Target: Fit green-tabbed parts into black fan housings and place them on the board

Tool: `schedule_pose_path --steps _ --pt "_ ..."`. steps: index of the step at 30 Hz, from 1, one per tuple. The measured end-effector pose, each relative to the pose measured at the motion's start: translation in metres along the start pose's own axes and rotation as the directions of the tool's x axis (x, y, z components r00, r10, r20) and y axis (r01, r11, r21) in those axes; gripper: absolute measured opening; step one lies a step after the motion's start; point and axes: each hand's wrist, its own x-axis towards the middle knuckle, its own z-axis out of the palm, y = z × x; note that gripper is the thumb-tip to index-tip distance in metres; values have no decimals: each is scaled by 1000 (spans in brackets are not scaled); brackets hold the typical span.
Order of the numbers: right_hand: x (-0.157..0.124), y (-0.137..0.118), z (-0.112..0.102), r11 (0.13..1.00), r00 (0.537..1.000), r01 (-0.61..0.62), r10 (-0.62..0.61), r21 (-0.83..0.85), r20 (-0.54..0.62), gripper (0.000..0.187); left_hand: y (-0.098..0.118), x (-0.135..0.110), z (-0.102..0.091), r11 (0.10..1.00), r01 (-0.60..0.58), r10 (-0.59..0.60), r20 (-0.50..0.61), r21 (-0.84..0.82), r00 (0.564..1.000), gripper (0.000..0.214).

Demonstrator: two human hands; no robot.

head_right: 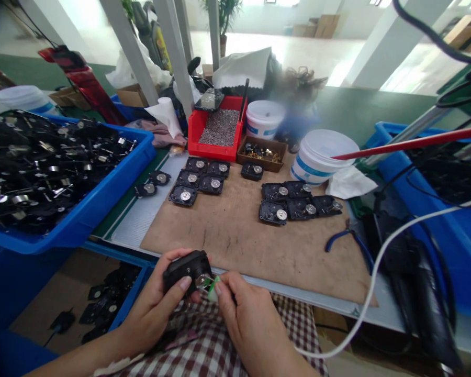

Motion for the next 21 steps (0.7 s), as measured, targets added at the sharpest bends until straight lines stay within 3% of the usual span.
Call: schedule_pose_path --steps 21 --pt "9 6 8 997 997 -77 77 -4 26 32 -8 10 3 998 -6 13 -124 57 992 33"
